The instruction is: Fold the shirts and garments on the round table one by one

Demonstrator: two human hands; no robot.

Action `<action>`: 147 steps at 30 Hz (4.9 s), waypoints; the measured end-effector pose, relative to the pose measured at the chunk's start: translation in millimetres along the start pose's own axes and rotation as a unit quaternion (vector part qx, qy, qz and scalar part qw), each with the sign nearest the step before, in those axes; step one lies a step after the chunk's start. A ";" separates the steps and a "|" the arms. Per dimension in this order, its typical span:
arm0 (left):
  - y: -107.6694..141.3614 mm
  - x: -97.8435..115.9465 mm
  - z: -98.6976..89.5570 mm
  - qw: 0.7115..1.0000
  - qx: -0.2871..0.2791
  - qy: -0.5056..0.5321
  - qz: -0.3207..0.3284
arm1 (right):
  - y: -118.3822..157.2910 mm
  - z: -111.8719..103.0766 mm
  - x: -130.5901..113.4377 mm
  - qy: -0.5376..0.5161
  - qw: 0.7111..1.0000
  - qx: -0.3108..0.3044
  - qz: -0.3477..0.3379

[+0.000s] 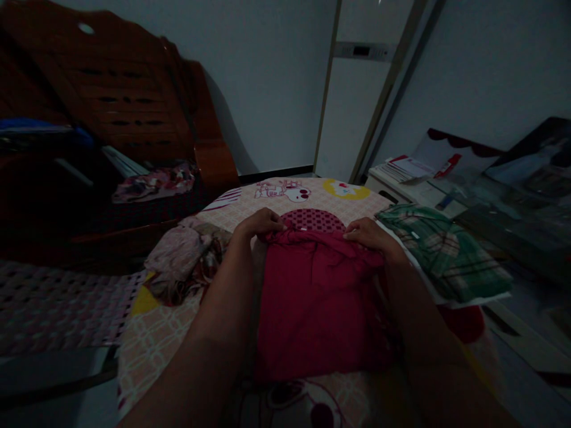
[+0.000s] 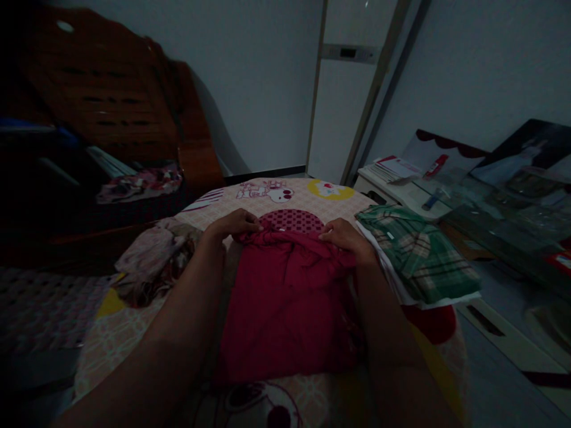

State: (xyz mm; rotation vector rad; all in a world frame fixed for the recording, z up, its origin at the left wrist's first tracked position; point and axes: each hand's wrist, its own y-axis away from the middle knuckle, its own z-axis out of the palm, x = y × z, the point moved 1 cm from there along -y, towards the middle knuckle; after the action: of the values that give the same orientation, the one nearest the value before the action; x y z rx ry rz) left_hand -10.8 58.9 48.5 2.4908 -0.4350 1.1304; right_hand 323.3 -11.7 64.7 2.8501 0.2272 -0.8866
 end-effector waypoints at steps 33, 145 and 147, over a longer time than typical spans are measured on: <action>-11.3 12.6 -4.2 0.968 0.249 -0.003 0.021 | -4.0 0.8 -5.3 -0.015 0.980 0.195 -0.024; -35.9 -17.7 13.9 0.936 0.344 -0.079 0.006 | -81.9 55.1 -7.6 0.149 0.977 0.143 -0.055; -22.7 -20.2 5.0 0.919 0.384 -0.077 -0.048 | -65.5 59.5 -20.8 0.114 0.981 0.131 -0.090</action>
State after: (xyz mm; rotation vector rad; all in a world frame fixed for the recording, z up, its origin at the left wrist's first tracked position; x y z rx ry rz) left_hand -10.7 79.2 25.4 3.2374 0.1409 1.2349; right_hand 261.4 39.2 21.8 3.2211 0.4303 -0.6596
